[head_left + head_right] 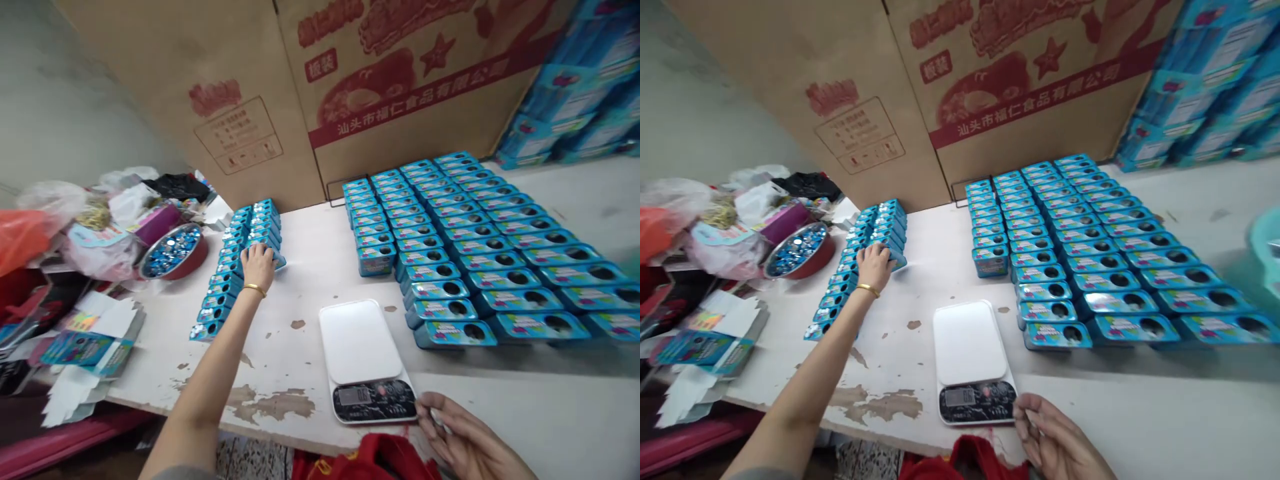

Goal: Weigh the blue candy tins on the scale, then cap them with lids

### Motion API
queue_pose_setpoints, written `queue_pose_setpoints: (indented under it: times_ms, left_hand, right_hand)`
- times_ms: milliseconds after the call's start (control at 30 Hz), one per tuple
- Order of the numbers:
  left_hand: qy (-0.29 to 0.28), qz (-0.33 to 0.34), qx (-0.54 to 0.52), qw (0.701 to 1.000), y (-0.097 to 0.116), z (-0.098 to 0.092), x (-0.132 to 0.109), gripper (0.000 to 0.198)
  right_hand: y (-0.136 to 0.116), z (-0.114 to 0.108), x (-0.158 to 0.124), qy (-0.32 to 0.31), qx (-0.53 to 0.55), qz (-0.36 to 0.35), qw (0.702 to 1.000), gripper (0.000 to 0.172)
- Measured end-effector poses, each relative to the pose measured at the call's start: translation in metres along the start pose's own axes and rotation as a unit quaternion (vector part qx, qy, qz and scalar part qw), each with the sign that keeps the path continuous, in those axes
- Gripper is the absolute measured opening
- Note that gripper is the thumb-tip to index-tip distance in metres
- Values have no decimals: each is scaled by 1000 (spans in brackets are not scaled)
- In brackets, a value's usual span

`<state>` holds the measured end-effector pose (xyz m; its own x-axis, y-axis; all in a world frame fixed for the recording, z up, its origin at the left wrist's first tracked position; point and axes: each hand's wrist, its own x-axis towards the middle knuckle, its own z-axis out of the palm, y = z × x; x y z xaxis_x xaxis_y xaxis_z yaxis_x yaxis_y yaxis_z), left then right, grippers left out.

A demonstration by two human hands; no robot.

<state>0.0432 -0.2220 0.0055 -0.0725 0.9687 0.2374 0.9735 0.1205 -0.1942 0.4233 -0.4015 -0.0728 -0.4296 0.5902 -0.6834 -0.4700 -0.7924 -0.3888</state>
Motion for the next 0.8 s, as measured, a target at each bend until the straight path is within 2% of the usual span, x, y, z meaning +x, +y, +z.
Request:
queue_pose_setpoints:
  times_ms: [100, 200, 300, 400, 500, 567, 633, 700, 800]
  left_hand:
    - [-21, 109, -34, 993, 35, -45, -26, 13]
    - [-63, 221, -73, 970, 81, -82, -60, 20]
    - [-93, 284, -110, 948, 126, -94, -84, 18]
    - [-116, 296, -114, 941, 153, -89, -91, 14]
    - [-113, 281, -144, 942, 153, -88, -91, 25]
    - [-77, 244, -217, 942, 141, -87, -93, 35]
    - [-34, 171, -308, 935, 123, -82, -100, 37]
    - [-18, 81, -374, 924, 102, -68, -116, 31]
    - [-49, -24, -399, 915, 76, -34, -155, 24]
  right_hand:
    - [-6, 2, -8, -5, -41, -40, 998, 37]
    - [-12, 12, -16, -23, -89, -46, 995, 33]
    - [-16, 20, -19, -25, -134, -39, 990, 32]
    - [-17, 19, -21, -1, -135, -48, 990, 32]
    - [-18, 12, -25, 11, -91, -30, 995, 34]
    - [-19, 6, -29, 14, -72, -5, 997, 36]
    - [-19, 0, -32, 22, -70, 17, 997, 37]
    - [-17, -4, -33, 28, -75, 31, 996, 33]
    - [-13, -7, -33, 26, -92, 33, 995, 28]
